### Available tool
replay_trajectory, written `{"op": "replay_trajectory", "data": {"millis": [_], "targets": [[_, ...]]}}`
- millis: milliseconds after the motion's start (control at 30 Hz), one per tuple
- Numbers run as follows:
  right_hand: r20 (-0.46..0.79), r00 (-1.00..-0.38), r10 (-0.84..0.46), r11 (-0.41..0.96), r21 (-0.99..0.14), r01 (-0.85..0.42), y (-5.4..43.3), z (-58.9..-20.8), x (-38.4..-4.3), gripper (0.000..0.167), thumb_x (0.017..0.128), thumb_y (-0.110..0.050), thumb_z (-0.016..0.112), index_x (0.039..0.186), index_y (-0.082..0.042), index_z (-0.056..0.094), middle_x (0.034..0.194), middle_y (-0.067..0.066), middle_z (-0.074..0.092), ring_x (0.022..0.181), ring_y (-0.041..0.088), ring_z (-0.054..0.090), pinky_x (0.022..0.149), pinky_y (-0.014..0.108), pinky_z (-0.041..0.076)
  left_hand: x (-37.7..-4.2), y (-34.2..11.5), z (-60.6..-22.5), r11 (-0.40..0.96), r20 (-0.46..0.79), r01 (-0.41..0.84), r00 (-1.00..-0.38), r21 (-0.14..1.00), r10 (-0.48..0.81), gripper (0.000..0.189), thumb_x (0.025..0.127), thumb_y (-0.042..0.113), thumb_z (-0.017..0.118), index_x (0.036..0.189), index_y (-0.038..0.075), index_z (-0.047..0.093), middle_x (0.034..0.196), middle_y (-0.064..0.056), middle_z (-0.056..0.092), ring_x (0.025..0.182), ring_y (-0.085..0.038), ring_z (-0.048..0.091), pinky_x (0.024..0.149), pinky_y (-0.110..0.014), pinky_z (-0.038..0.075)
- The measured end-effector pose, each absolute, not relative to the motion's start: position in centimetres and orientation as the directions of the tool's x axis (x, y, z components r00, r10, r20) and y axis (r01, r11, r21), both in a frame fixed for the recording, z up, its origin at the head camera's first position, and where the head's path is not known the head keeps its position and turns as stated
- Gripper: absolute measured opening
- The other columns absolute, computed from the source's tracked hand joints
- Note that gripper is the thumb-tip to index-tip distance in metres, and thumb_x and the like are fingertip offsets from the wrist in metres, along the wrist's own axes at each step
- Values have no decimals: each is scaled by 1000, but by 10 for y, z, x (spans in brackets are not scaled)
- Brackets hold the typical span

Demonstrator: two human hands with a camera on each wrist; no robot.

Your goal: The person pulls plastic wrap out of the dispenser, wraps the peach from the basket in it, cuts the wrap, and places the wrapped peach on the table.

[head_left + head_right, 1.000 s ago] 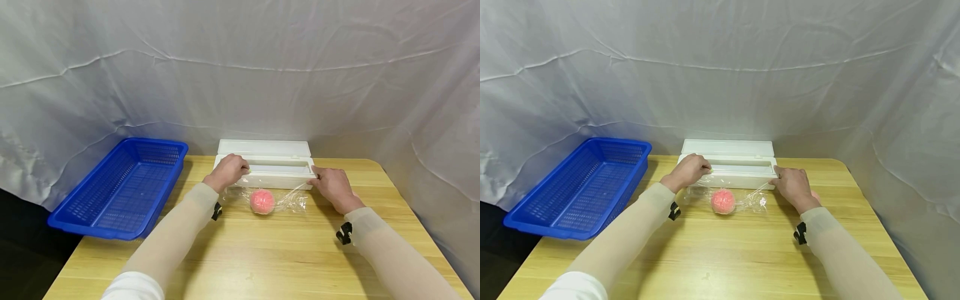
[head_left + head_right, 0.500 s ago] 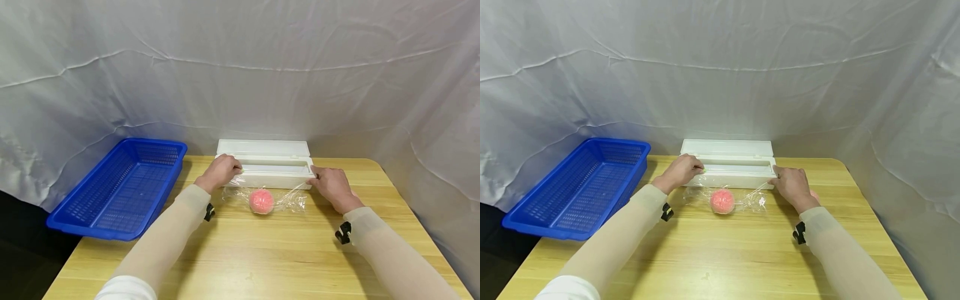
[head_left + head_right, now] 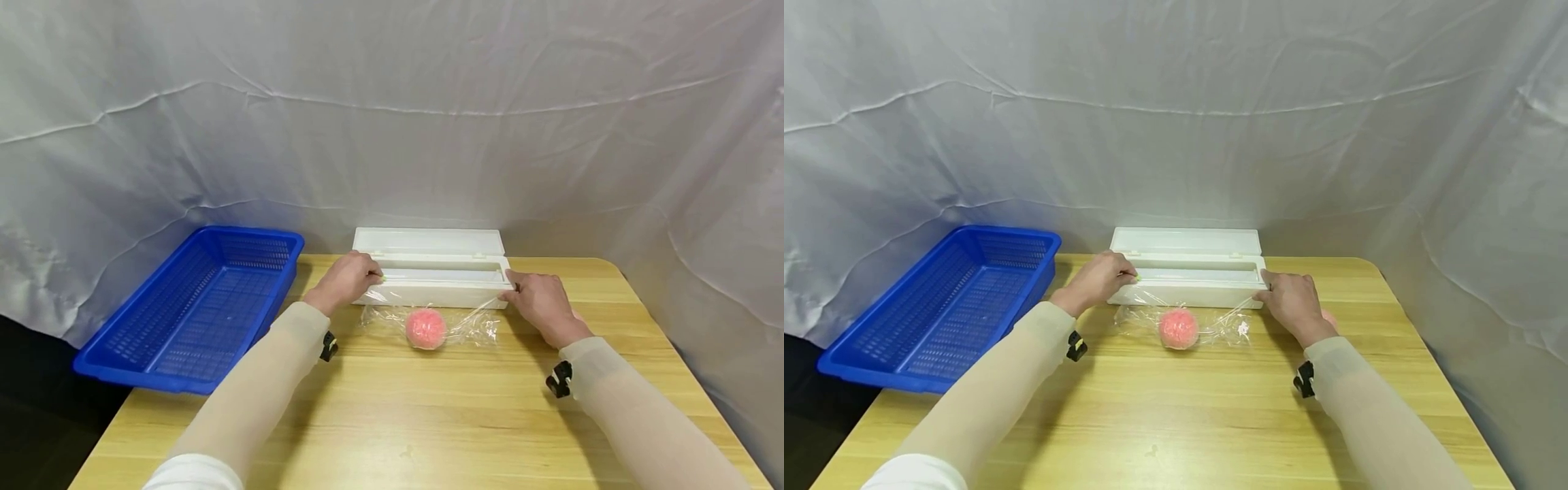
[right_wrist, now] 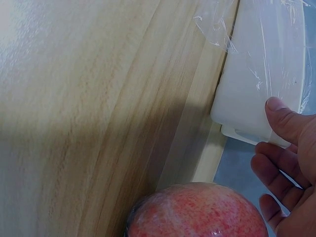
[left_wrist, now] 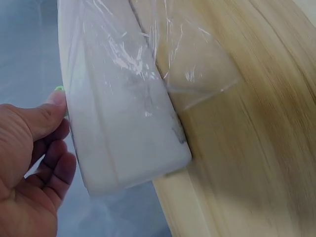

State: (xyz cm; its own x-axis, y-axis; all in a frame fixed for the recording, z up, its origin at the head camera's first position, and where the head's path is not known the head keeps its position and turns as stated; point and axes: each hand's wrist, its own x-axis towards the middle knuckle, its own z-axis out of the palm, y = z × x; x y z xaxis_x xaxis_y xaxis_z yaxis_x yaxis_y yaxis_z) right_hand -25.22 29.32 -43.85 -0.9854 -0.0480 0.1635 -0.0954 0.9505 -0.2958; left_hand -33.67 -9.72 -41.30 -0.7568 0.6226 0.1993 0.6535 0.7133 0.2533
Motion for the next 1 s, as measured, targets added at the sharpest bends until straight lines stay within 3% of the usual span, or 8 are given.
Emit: {"op": "replay_trajectory", "data": {"millis": [100,333,633,867,1000], "targets": [[162,-985,-54,950,-297,-101,291,-438,-253,60,98,-31,75,147,-1,57,98,24,76,95,38,69,101,59,47,-336,-105,-413,700,219,668,-744,253,631,13,100,17,74,107,9,83,105,-5,80,102,-24,72,102,-40,54],[147,-988,-54,949,-299,-97,289,-436,-254,59,100,-31,73,148,-2,56,119,29,72,112,45,69,106,61,44,-335,-125,-413,701,258,663,-749,264,611,13,98,15,76,104,7,83,102,-7,80,102,-28,70,98,-41,56],[144,-988,-55,947,-306,-97,290,-437,-257,60,100,-31,74,149,-2,55,116,28,73,109,45,70,108,61,43,-333,-144,-415,735,294,647,-756,204,584,10,96,12,78,103,6,84,102,-7,79,99,-30,69,95,-42,56],[140,-988,-66,947,-303,-106,290,-437,-259,62,100,-32,74,149,-1,54,115,25,75,102,40,69,107,61,43,-334,-150,-415,759,296,621,-775,196,558,12,96,13,78,105,8,84,104,-6,81,100,-29,72,102,-45,53],[108,-992,-59,941,-325,-91,291,-435,-259,62,102,-34,71,151,-1,52,128,28,69,113,43,68,111,62,41,-332,-147,-412,800,253,562,-822,209,511,18,98,12,75,114,8,82,111,-9,80,107,-31,72,107,-48,51]]}}
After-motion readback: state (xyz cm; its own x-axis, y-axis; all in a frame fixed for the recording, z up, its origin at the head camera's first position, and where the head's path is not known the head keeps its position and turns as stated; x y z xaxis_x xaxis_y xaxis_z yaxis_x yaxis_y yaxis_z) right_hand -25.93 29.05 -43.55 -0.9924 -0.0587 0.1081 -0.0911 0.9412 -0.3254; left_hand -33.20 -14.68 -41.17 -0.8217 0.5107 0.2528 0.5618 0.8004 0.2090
